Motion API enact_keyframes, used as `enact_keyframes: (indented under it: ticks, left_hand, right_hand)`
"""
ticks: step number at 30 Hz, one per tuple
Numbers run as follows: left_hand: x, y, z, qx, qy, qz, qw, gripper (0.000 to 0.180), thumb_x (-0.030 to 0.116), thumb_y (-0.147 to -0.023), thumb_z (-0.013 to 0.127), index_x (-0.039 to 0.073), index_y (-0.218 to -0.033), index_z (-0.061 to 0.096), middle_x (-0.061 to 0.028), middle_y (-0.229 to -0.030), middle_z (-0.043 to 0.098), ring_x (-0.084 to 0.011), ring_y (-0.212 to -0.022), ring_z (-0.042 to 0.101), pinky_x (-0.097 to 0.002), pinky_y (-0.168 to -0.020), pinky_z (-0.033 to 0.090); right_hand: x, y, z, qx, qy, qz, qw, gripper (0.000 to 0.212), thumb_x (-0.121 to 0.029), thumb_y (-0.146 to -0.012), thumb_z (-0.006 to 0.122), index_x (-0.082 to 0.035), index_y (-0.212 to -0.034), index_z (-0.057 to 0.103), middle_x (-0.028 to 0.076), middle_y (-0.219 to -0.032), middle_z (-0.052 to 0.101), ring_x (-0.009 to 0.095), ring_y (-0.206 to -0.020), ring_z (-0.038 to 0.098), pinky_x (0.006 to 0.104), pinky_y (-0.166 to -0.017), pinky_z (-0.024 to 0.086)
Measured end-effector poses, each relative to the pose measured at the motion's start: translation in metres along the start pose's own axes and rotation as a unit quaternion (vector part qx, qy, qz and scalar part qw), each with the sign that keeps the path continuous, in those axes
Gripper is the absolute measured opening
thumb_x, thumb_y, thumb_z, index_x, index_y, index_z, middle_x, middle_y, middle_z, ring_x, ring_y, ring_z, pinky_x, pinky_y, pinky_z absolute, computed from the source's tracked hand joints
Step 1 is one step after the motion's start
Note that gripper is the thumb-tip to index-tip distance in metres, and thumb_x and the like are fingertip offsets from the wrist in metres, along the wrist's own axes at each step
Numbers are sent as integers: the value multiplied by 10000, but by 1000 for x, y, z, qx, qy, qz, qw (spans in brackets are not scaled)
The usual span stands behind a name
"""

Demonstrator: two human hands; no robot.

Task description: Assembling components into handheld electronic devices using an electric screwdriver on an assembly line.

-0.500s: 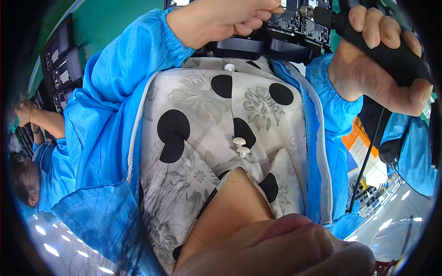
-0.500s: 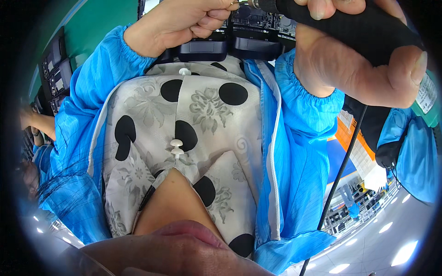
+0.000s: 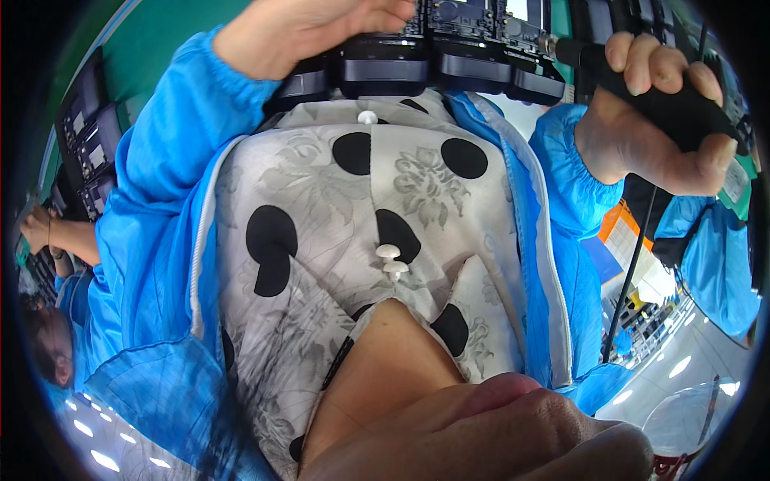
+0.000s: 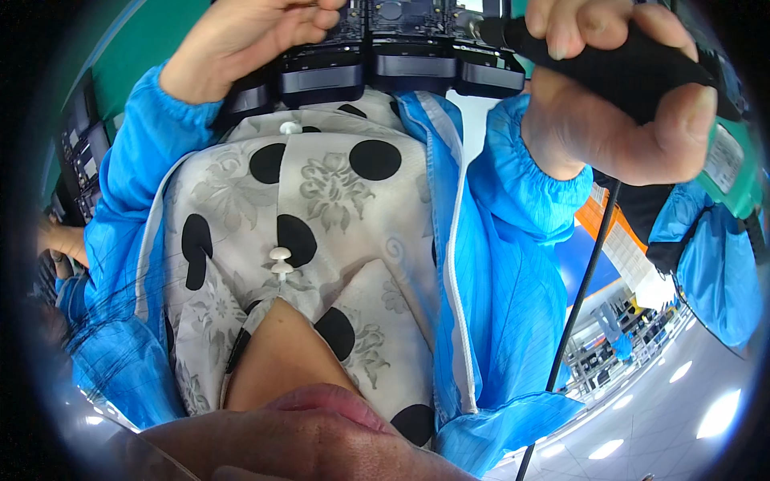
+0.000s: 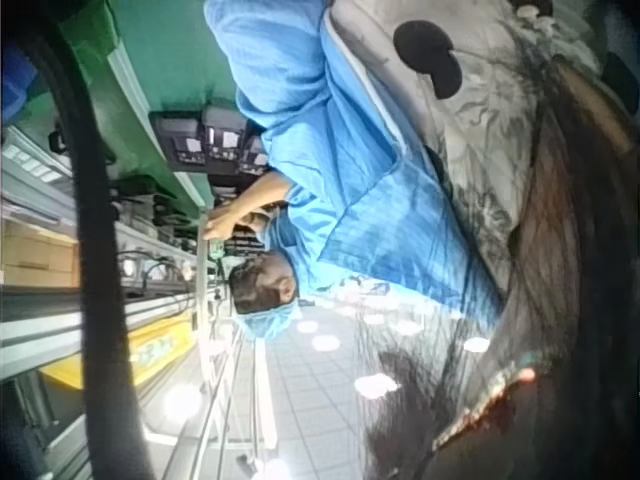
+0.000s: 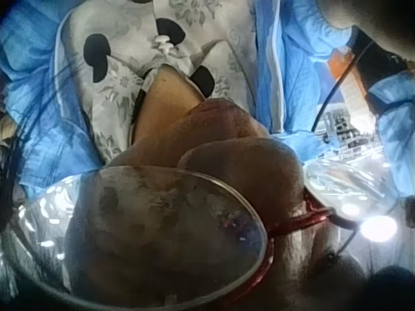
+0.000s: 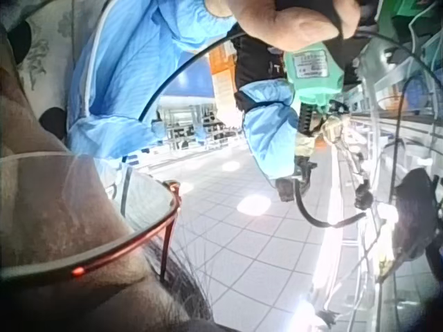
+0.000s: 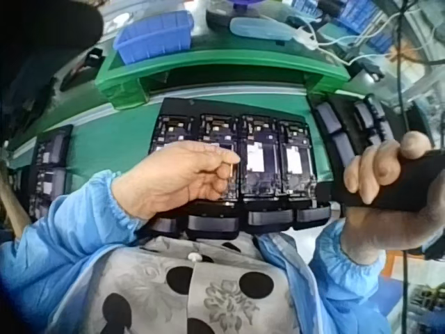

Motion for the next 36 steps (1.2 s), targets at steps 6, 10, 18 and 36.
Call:
enact_keyframes:
  ticks: [6, 10, 18, 36]
  left_hand:
    - [9, -2, -21, 35, 18, 35, 999, 188, 80, -1067, 519, -32, -1162, 636, -143, -1013, 721, -242, -909, 738, -321, -816, 625]
    - [6, -3, -23, 39, 23, 20, 999, 186, 129, -1073, 544, -11, -1130, 652, -129, -984, 725, -228, -904, 740, -316, -799, 623]
    - [0, -9, -29, 20, 30, 24, 999, 187, 192, -1051, 619, 26, -1030, 703, -67, -936, 726, -158, -795, 701, -274, -748, 601]
    - [2, -6, -32, -50, 75, 4, 996, 209, 214, -1063, 599, 21, -1048, 676, -45, -894, 699, -149, -773, 680, -272, -723, 589]
  right_hand:
    - [24, 37, -14, 188, 57, 33, 980, 449, -453, -916, 522, -78, -1072, 712, 123, -803, 655, 268, -685, 574, 479, -678, 463]
    - [45, 42, -28, 178, 34, 45, 982, 393, -416, -914, 555, -84, -1058, 707, 116, -797, 649, 260, -697, 586, 476, -697, 479]
    - [50, 44, -28, 193, 56, 55, 978, 370, -401, -903, 565, -85, -1031, 710, 110, -786, 648, 253, -693, 592, 470, -694, 485]
    - [56, 37, -10, 125, 103, 26, 986, 346, -388, -977, 558, -59, -1057, 627, 91, -804, 623, 220, -666, 576, 407, -668, 486]
Point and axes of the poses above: each hand's wrist, its own y-axis away from the middle knuckle, its own z-axis out of the palm, x = y × z, the point moved 4 cm from there along -y, towards the middle knuckle
